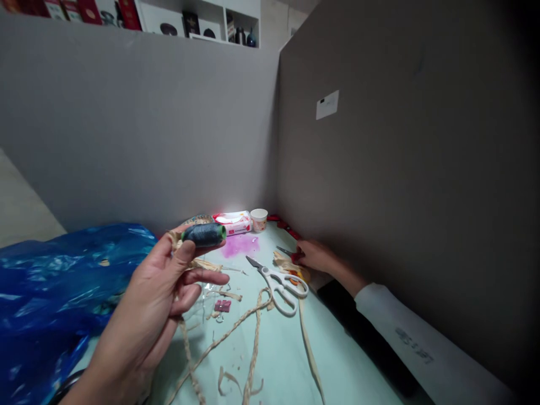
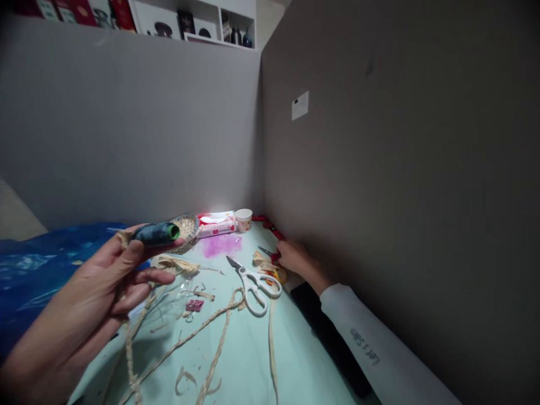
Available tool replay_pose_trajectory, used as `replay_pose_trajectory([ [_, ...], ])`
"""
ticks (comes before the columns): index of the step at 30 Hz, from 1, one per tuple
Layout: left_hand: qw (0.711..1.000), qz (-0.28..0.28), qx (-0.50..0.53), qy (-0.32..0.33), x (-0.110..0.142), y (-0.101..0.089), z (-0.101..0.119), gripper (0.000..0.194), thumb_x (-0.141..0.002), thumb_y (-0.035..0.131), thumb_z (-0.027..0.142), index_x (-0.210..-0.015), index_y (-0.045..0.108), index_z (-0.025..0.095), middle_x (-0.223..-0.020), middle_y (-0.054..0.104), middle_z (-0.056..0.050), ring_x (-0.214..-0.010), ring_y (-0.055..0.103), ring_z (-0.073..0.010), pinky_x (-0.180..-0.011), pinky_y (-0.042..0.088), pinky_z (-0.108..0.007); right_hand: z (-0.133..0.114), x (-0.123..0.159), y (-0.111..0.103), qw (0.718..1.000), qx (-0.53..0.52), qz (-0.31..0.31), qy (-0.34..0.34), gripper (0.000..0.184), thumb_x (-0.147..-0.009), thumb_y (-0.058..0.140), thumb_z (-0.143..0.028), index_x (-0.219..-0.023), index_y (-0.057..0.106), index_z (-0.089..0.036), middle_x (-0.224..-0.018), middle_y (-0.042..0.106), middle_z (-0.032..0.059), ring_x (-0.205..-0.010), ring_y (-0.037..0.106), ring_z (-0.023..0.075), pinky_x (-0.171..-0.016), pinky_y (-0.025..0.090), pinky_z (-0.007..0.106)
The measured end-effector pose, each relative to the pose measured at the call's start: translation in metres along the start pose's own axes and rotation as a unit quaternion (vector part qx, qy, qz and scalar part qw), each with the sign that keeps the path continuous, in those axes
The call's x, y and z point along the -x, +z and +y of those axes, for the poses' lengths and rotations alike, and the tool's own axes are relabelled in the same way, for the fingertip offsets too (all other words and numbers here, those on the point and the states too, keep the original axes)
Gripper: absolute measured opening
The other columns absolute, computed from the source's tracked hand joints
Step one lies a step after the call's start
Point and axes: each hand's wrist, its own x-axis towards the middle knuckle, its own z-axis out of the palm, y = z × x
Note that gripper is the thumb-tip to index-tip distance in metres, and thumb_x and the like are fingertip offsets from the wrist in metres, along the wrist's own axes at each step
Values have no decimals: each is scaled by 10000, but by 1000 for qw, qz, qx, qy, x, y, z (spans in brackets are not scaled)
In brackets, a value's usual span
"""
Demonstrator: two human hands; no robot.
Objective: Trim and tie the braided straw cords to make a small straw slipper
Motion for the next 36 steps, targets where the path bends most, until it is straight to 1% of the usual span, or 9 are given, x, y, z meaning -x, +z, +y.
replay_pose_trajectory([
  [6,999,-36,4,11,1,-2,1,175,-911,632,317,-1047,584,218,-1106,728,-117,-530,704,-103,-305,151,-104,-10,-2,0,992,-74,101,4,313,-953,602,-317,-1234,589,-178,-1247,611,94,-1038,639,234,-862,553,436],
  [11,999,-38,1,2,0,-5,0,223,-916,615,376,-1051,568,205,-1066,729,-125,-489,663,-80,-336,112,-138,-20,5,-21,956,-213,186,-80,272,-969,522,-268,-1200,580,-135,-1076,663,85,-931,648,212,-805,544,373],
  [17,999,-44,-9,10,0,-4,-2,241,-923,591,414,-1055,569,214,-1076,729,-120,-442,629,-61,-347,67,-180,-57,52,-37,902,-353,110,-222,283,-885,545,-391,-1067,565,-175,-829,645,47,-744,605,176,-672,509,292],
  [20,998,-55,-12,14,-1,-2,-4,226,-948,550,399,-1080,544,216,-1064,733,-119,-435,649,-84,-346,66,-184,-77,79,-37,850,-452,17,-268,242,-911,568,-396,-1049,549,-197,-850,618,47,-732,565,157,-639,468,271],
  [22,998,-53,-18,10,-1,-1,-4,220,-952,539,404,-1068,541,217,-1064,734,-110,-404,624,-66,-341,80,-178,-85,91,-37,838,-468,-28,-279,243,-944,540,-401,-1091,548,-208,-839,599,36,-707,524,141,-605,430,250],
  [25,998,-48,-30,9,0,0,-6,204,-950,540,418,-1016,543,226,-992,747,-72,-342,558,-31,-333,103,-167,-91,103,-40,847,-435,-60,-301,236,-947,549,-390,-1115,569,-227,-804,553,4,-679,485,130,-599,413,241],
  [30,997,-46,-61,10,4,4,-9,187,-945,545,419,-993,541,238,-563,666,34,-263,488,-39,-315,150,-138,-95,117,-48,885,-327,-43,-329,320,-786,769,-395,-1049,647,-259,-801,567,-21,-673,481,134,-622,422,243],
  [32,996,-51,-69,6,6,7,-9,204,-947,538,427,-1024,553,239,-658,718,11,-244,476,-24,-302,166,-132,-98,121,-50,881,-322,-33,-345,341,-775,780,-407,-1070,666,-280,-813,597,-21,-685,506,141,-639,439,244],
  [36,995,-73,-64,-5,10,13,-9,258,-964,497,439,-1112,580,244,-1045,759,-82,-247,482,14,-285,163,-123,-101,123,-50,877,-316,-45,-359,358,-782,768,-442,-1090,678,-284,-768,621,-20,-695,541,158,-638,454,248],
])
